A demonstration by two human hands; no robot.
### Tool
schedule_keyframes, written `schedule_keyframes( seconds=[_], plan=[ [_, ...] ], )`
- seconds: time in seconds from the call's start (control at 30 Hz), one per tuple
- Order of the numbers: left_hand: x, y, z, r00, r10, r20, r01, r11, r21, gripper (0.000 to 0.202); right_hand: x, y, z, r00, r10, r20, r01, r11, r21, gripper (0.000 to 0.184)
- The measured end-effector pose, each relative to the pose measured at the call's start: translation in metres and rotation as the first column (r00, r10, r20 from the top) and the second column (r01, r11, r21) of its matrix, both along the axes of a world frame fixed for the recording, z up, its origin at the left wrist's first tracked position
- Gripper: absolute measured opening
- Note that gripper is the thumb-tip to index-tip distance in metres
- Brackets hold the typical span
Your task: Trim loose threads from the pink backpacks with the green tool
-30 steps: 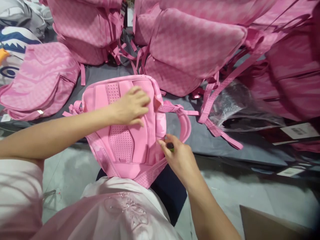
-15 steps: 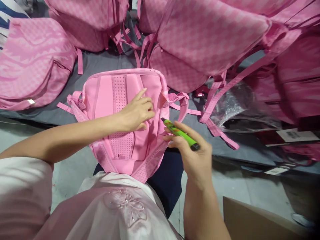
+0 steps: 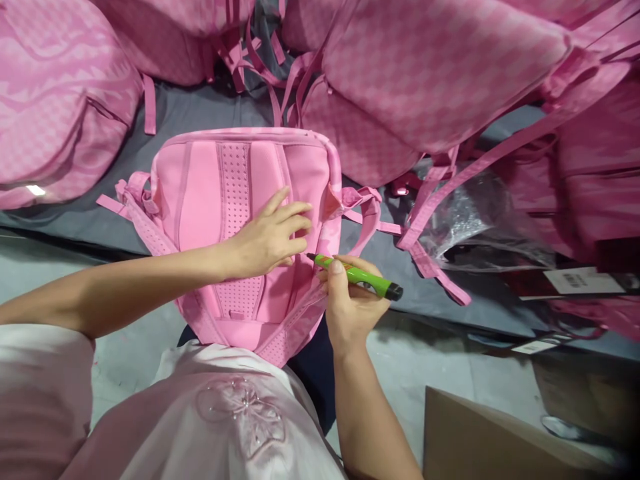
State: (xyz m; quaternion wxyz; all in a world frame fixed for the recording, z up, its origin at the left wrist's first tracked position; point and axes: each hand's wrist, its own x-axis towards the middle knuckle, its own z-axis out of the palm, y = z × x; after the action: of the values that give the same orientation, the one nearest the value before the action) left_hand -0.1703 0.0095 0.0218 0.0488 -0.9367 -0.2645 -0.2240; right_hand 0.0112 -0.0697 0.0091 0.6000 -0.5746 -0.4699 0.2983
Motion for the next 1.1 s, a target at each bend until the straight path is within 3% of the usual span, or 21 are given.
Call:
schedule_keyframes(
  seconds=[0.2, 0.57, 1.1],
  plan=[
    [0.0015, -0.0007, -0.0044, 1.0, 0.004, 0.018, -0.004, 0.999, 0.032, 0.007, -0.0028, 0.0022, -0.003, 0.985, -0.016, 0.173, 0.01, 0.999, 0.038, 0.019],
    [0.002, 0.0, -0.0071, 1.0, 0.018, 0.026, -0.02, 0.998, 0.067, 0.009, 0.0008, 0.0027, -0.0089, 0.981, -0.005, 0.196, -0.001, 1.0, 0.028, 0.018],
    [0.0022, -0.0016, -0.0082, 0.998, 0.056, -0.005, -0.055, 0.986, 0.155, 0.006, -0.0001, 0.0063, -0.0024, 0.989, -0.006, 0.148, 0.016, 0.998, -0.062, 0.028]
  ],
)
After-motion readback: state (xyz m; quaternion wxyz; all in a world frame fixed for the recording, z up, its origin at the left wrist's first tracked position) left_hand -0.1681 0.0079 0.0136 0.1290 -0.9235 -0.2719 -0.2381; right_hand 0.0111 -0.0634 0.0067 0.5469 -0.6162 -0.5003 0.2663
